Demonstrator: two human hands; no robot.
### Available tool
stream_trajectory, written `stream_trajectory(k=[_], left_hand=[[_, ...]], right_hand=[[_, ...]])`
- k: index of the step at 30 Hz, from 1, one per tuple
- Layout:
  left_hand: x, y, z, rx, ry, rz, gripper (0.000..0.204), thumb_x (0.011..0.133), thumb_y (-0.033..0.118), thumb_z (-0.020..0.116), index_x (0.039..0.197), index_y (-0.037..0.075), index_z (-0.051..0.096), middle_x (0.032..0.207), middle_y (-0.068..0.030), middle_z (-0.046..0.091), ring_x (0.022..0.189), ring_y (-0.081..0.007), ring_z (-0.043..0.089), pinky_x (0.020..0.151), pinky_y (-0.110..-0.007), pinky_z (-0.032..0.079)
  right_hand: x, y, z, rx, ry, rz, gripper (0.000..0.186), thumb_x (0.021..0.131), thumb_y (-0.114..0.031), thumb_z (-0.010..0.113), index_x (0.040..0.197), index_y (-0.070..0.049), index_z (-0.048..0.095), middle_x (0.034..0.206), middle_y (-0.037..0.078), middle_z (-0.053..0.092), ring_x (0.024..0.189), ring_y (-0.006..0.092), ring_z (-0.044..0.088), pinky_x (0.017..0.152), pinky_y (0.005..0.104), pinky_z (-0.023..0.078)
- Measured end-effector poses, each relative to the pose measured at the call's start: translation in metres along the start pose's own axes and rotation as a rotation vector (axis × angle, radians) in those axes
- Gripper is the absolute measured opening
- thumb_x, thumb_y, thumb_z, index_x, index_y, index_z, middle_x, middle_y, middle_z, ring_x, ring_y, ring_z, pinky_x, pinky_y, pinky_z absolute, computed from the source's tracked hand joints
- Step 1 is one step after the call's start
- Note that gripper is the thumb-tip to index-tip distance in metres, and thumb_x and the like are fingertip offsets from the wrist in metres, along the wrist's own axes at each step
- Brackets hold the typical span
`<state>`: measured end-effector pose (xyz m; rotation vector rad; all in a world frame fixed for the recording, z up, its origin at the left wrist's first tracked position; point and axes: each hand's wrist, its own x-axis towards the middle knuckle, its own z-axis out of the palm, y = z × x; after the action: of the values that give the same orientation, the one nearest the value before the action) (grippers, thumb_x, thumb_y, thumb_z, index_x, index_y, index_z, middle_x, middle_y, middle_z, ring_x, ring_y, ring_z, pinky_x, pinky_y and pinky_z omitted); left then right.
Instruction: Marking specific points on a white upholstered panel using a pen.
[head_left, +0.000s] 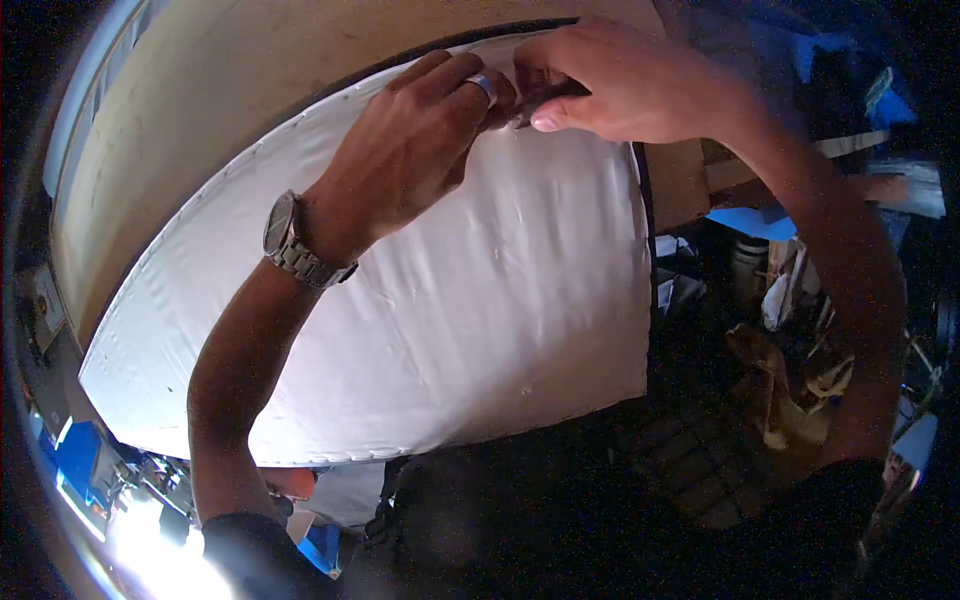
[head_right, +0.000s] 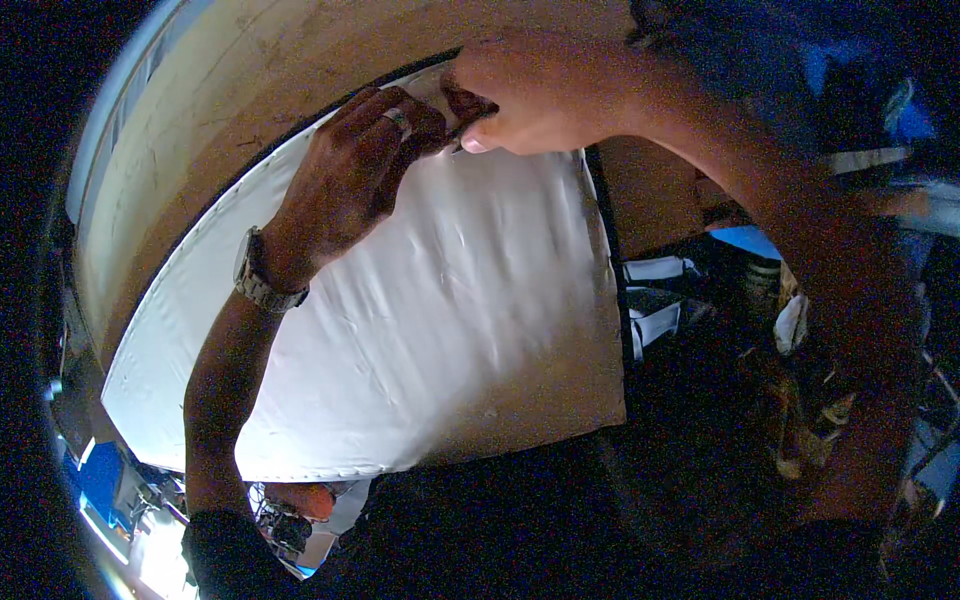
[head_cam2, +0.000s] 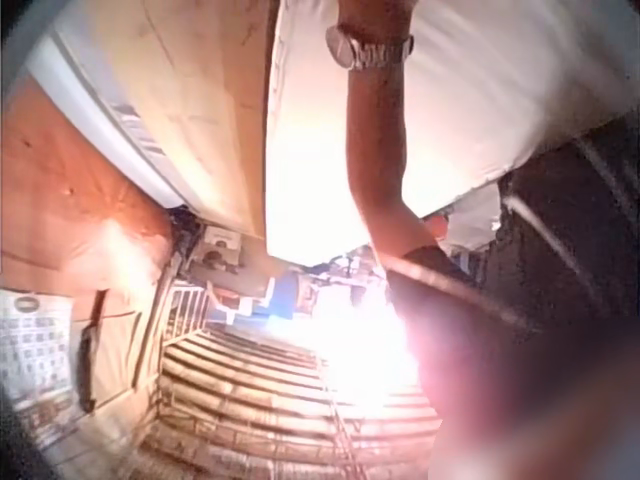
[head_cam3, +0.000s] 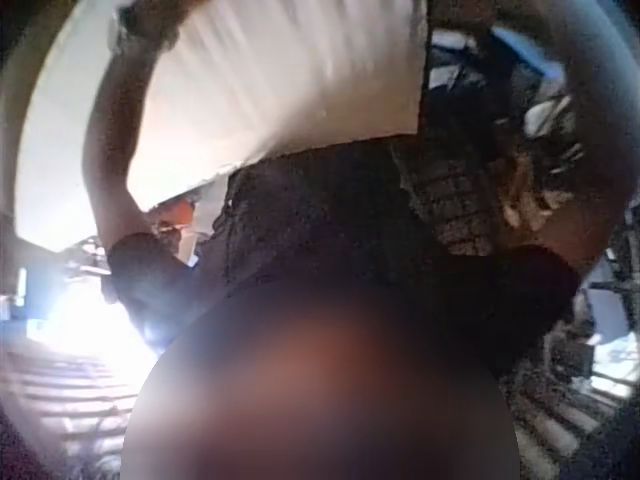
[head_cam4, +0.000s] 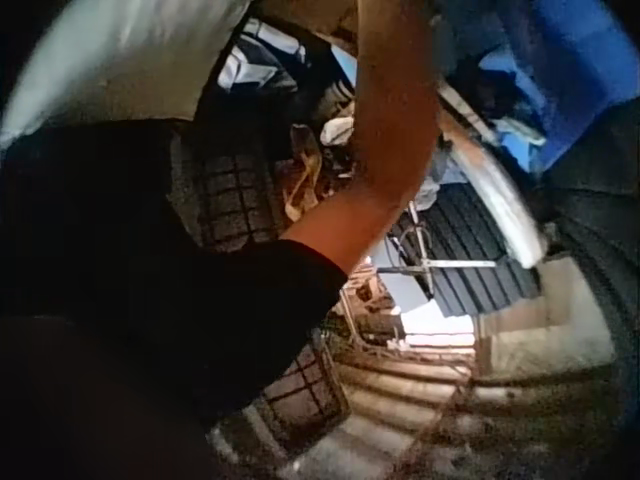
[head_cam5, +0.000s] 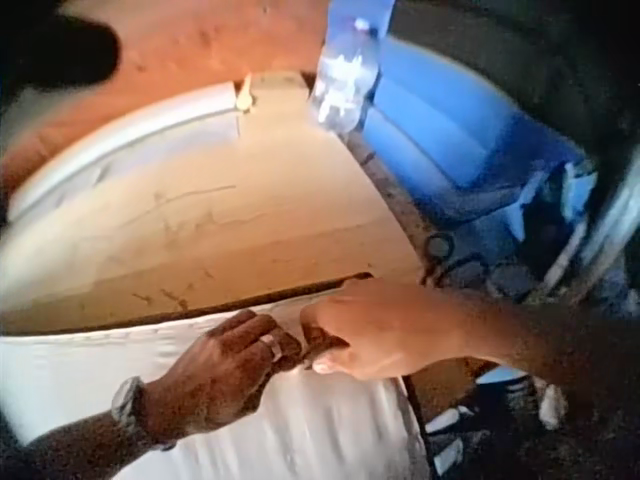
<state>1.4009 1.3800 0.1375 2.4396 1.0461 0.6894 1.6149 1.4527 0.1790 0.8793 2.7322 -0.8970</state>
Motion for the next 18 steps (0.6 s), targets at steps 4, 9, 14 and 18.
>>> stream_trajectory(k=[4,9,14,18], left_hand=[[0.002,-0.003,0.002,-0.021,0.002,0.017,0.031,0.075,-0.006,0.058,0.104,0.002,0.064,0.101,-0.0157,0.063,0.099,-0.038,0.059,0.088,-0.045,0.05],[0.002,-0.007,0.006,-0.01,0.009,0.057,0.033,0.075,-0.006,0.057,0.105,0.005,0.065,0.1,-0.015,0.063,0.097,-0.0377,0.059,0.087,-0.046,0.05],[0.009,-0.008,0.008,-0.048,0.03,0.066,0.021,0.075,-0.006,0.058,0.094,0.002,0.062,0.096,-0.0116,0.061,0.094,-0.0326,0.059,0.079,-0.044,0.052],[0.012,-0.009,0.004,-0.028,-0.011,0.107,0.022,0.075,-0.008,0.058,0.095,0.002,0.062,0.097,-0.0119,0.062,0.095,-0.0332,0.059,0.081,-0.044,0.051]], right_hand=[[0.014,0.0,-0.002,0.011,-0.106,-0.059,0.035,0.083,-0.03,0.069,0.101,0.0,0.066,0.092,0.023,0.068,0.093,0.0413,0.065,0.082,0.0494,0.05],[0.019,-0.012,-0.009,0.043,-0.208,0.011,0.024,0.088,-0.017,0.066,0.104,0.001,0.062,0.093,0.019,0.068,0.092,0.0361,0.065,0.086,0.0444,0.047],[0.008,-0.026,-0.002,-0.199,-0.229,0.166,0.02,0.092,-0.019,0.063,0.104,-0.004,0.063,0.093,0.017,0.068,0.09,0.0396,0.064,0.081,0.048,0.049],[-0.012,-0.037,0.016,-0.215,-0.12,0.246,0.018,0.094,-0.022,0.06,0.102,-0.006,0.061,0.09,0.015,0.067,0.087,0.0389,0.064,0.076,0.0476,0.05]])
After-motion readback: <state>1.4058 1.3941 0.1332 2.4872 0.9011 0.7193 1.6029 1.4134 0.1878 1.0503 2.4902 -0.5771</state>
